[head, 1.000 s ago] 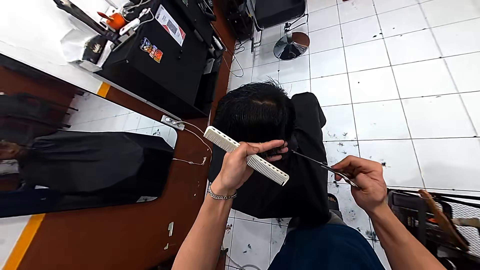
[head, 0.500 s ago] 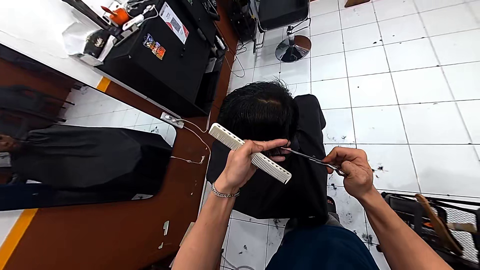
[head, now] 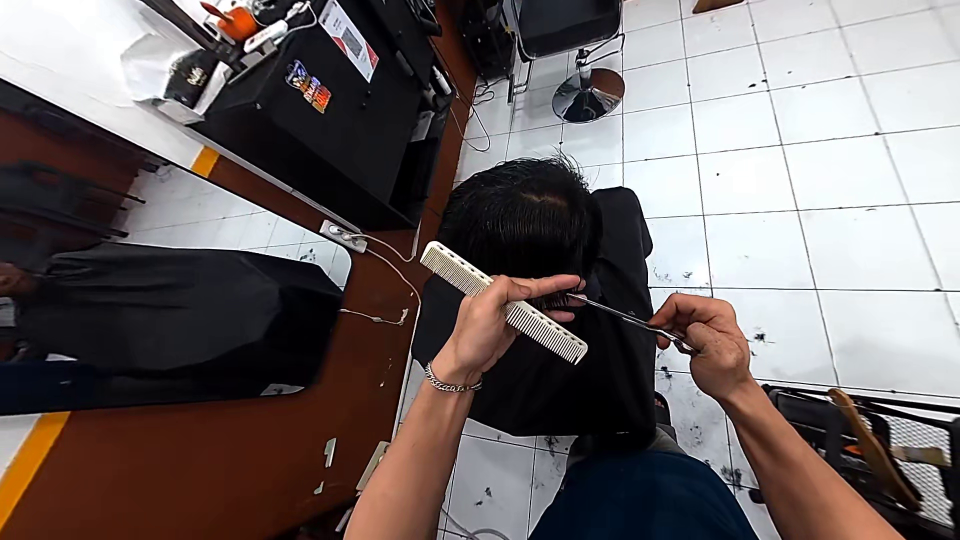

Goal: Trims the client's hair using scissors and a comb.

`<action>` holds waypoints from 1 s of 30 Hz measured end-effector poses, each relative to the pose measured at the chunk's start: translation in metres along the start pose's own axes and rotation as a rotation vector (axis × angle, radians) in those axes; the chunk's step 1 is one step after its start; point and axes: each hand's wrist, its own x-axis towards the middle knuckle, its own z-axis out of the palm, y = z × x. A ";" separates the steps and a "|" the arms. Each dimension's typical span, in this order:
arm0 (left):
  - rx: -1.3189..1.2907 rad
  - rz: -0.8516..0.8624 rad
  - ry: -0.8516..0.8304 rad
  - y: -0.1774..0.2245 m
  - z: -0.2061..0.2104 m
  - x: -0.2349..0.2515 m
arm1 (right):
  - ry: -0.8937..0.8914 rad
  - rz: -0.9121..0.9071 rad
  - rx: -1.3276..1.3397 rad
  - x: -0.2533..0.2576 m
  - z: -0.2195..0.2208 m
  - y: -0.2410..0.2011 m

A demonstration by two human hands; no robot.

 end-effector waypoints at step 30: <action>0.013 -0.035 -0.018 0.004 0.000 0.000 | 0.053 0.078 -0.082 -0.006 0.014 0.000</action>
